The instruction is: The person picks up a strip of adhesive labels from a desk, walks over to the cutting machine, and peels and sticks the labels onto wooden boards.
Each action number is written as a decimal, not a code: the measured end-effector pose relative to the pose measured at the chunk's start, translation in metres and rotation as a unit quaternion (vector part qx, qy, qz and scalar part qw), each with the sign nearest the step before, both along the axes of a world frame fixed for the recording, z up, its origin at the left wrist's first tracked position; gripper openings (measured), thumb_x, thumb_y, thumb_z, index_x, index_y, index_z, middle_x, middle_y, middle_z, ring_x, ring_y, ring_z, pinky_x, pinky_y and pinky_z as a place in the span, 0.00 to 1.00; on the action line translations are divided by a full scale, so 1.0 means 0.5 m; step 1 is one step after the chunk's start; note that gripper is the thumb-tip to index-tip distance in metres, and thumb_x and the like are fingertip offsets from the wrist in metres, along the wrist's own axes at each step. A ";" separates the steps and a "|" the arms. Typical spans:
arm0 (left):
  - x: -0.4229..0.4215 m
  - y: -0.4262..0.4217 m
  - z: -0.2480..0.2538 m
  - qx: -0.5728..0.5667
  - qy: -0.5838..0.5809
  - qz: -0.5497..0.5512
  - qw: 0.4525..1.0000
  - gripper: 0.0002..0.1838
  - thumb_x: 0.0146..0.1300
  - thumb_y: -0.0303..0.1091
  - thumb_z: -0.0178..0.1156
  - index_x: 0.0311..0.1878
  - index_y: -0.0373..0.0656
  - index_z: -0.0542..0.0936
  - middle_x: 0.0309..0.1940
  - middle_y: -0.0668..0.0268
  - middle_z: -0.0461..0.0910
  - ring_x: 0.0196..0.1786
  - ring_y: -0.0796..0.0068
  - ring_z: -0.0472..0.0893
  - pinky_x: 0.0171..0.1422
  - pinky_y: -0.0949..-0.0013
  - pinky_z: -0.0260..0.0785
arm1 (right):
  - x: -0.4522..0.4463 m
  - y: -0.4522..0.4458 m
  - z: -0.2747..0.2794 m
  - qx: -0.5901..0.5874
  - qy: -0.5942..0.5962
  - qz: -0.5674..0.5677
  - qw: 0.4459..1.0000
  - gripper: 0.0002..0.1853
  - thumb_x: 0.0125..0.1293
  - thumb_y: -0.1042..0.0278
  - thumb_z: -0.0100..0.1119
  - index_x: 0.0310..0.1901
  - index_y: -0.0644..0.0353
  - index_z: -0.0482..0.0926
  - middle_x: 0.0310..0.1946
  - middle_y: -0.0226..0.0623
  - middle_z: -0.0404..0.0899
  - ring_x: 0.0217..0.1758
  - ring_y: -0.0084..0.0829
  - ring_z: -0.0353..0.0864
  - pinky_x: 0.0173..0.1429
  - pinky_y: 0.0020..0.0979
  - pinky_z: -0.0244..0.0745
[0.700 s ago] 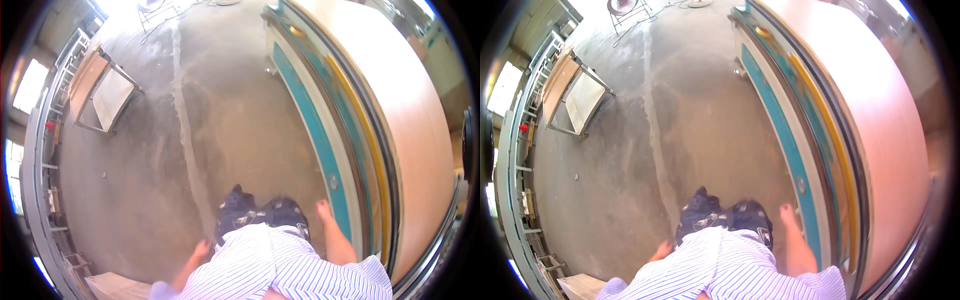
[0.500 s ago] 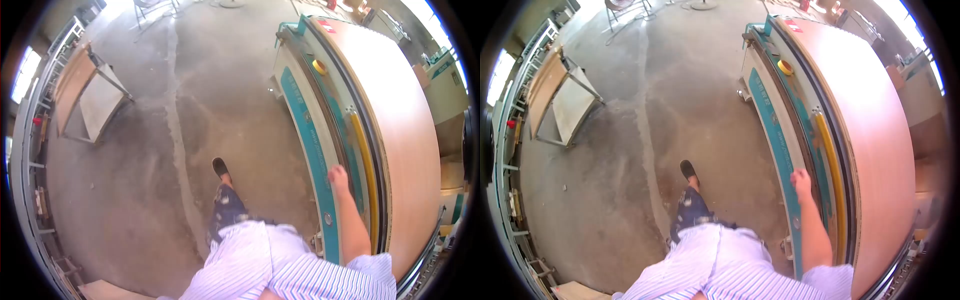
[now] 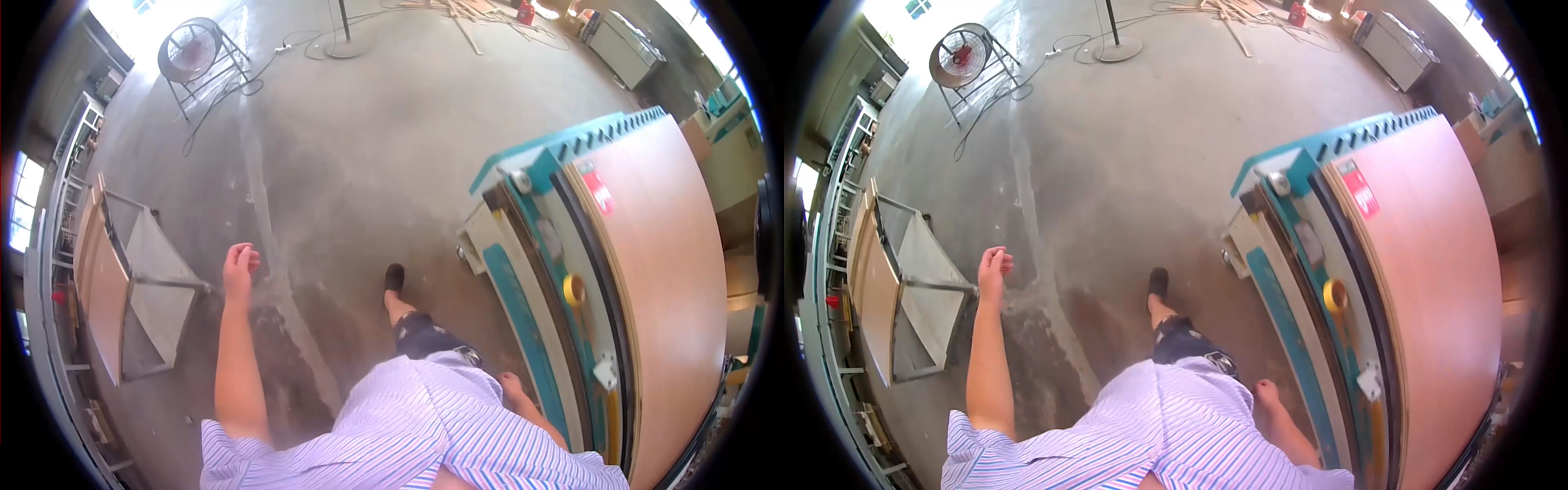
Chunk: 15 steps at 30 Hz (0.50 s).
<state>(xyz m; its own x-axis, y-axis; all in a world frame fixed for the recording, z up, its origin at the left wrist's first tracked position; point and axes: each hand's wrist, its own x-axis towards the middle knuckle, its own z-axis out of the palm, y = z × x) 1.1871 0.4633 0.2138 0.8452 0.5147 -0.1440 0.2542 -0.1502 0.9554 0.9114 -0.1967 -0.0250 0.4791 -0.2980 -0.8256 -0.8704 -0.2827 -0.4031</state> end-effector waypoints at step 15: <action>0.782 -0.014 -0.546 0.158 0.599 -0.399 0.676 0.17 0.68 0.42 0.51 0.48 0.40 0.82 0.43 0.54 0.83 0.48 0.56 0.81 0.56 0.54 0.72 | 1.679 0.252 0.237 0.113 -0.294 0.033 0.949 0.18 0.67 0.60 0.58 0.53 0.63 0.78 0.47 0.46 0.83 0.52 0.37 0.82 0.56 0.35 0.75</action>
